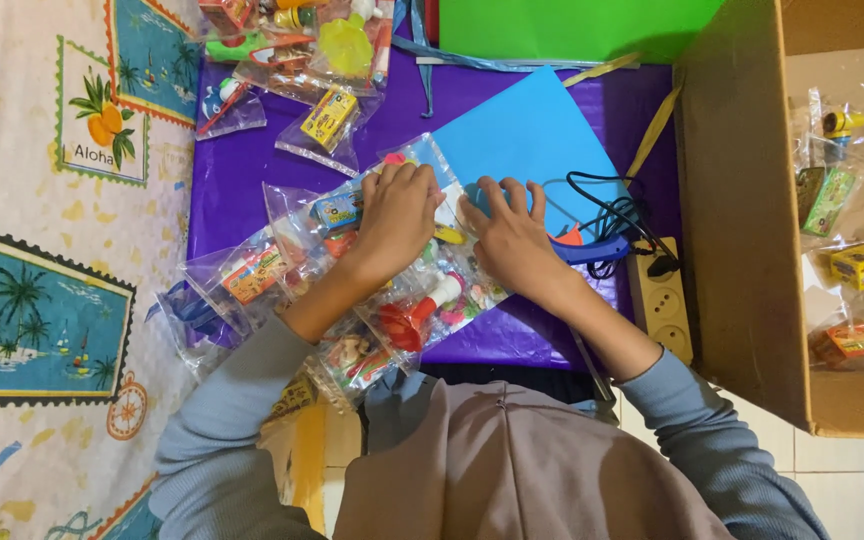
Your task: The person seals several small plastic bags containing small toys using a glue gun.
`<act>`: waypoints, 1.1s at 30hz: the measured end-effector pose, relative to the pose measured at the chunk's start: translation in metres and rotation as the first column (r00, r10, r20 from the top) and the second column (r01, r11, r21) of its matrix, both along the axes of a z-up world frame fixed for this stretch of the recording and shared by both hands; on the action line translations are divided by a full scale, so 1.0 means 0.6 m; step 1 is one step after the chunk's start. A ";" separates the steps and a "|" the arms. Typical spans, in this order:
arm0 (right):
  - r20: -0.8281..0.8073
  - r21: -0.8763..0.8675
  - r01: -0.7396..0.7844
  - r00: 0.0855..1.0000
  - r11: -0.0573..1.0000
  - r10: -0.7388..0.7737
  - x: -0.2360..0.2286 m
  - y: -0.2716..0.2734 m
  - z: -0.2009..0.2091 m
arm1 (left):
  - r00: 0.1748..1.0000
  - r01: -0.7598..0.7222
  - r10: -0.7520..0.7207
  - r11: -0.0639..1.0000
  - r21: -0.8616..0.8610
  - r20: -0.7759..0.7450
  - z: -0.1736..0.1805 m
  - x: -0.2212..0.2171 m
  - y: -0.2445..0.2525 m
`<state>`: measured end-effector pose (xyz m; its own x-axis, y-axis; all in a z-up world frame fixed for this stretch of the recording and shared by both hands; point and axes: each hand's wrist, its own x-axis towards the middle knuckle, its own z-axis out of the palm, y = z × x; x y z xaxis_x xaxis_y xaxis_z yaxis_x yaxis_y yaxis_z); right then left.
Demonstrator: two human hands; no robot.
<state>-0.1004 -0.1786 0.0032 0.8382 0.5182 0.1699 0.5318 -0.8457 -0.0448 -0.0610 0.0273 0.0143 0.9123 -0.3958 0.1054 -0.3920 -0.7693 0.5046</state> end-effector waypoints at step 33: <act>-0.177 0.728 0.142 0.984 0.671 -0.016 -0.136 -0.123 0.159 | 0.967 0.243 -0.252 0.950 -0.195 -0.027 0.083 -0.207 -0.107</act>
